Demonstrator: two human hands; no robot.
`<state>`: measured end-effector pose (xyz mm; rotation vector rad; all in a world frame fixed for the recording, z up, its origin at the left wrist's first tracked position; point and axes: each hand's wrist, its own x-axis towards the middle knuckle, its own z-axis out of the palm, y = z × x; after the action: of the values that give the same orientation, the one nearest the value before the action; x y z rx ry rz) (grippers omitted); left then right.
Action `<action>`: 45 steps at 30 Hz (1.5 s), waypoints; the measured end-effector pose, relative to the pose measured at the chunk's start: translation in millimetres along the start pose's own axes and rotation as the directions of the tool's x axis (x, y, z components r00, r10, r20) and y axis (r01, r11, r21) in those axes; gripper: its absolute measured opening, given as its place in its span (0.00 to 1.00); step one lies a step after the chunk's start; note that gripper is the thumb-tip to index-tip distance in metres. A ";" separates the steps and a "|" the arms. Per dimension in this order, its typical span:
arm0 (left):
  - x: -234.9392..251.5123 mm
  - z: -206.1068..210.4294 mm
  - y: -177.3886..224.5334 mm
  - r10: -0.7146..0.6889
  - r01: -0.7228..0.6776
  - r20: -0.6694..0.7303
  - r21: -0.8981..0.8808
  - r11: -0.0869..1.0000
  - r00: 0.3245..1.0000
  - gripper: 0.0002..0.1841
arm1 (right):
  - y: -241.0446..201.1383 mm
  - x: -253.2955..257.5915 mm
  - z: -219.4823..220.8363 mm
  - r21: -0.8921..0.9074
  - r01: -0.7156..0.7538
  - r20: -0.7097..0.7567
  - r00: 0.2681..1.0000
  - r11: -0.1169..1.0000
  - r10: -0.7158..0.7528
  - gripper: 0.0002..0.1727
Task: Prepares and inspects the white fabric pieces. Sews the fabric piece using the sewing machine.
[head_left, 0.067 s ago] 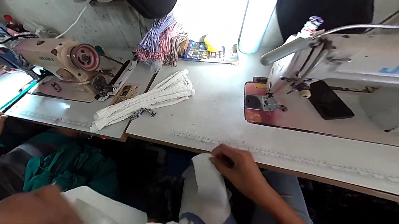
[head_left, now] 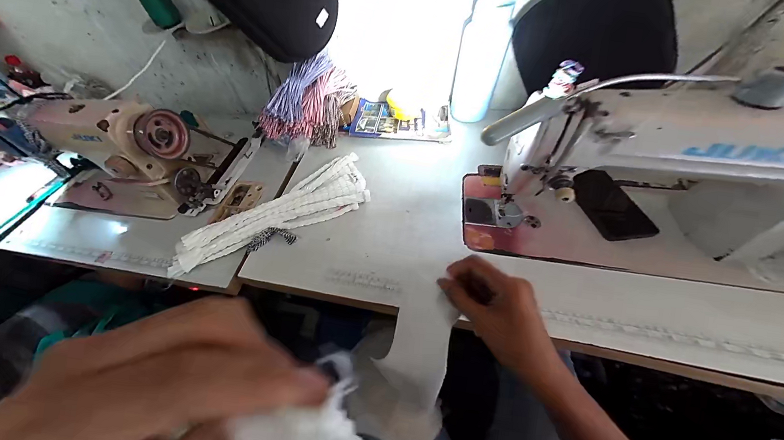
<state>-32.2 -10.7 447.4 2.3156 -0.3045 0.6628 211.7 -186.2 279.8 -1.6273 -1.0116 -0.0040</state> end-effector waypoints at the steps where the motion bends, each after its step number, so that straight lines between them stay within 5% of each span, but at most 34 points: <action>1: 21.1 15.2 -4.4 0.046 -0.046 0.004 -0.027 0.999 0.999 0.08 | -6.7 9.0 -12.7 0.043 -0.030 -0.085 0.996 0.999 0.034 0.09; 5: 86.8 73.2 -16.8 0.122 -0.117 0.008 -0.211 0.970 0.993 0.07 | -38.9 36.8 -43.8 0.343 -0.003 -0.273 0.956 0.939 0.103 0.02; 8: 113.9 102.4 -27.2 -0.005 0.002 -0.011 -0.190 0.982 1.000 0.06 | -55.7 39.5 -56.0 0.532 0.059 -0.229 0.970 0.845 0.076 0.03; 12: 129.2 123.8 -39.0 -0.178 0.152 -0.090 -0.237 0.959 0.980 0.07 | -59.7 32.1 -62.7 0.643 -0.033 -0.167 0.969 0.765 0.182 0.09; 24: 139.4 129.7 -45.4 -0.350 0.347 0.010 -0.150 0.926 0.937 0.09 | -40.5 23.2 -71.7 0.347 0.099 -0.206 0.978 0.933 -0.027 0.09; 30: 140.2 131.5 -54.9 -0.386 0.402 0.117 -0.178 0.898 0.915 0.26 | -30.2 20.6 -70.5 0.190 0.192 -0.199 0.968 0.963 -0.154 0.09; 34: 138.8 132.2 -60.9 -0.342 0.360 0.133 -0.147 0.921 0.930 0.10 | -27.1 19.2 -66.4 0.098 0.202 -0.219 0.960 0.974 -0.177 0.09; 38: 132.2 136.9 -71.8 -0.298 0.297 0.001 -0.084 0.951 0.955 0.07 | -15.5 9.5 -56.7 -0.105 0.180 -0.404 0.891 0.978 -0.208 0.10; 41: 126.8 134.3 -80.9 -0.276 0.272 -0.063 -0.063 0.960 0.959 0.08 | -0.1 -8.1 -51.1 -0.011 0.144 -0.412 0.901 0.990 -0.135 0.09; 45: 118.7 134.7 -92.7 -0.271 0.257 -0.110 -0.127 0.958 0.956 0.08 | 11.4 -20.1 -44.2 0.227 -0.033 -0.126 0.990 0.973 0.063 0.15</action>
<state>154.3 -39.2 374.9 2.1457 0.0283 0.6366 227.8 -233.2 275.7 -1.4249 -0.8387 0.0334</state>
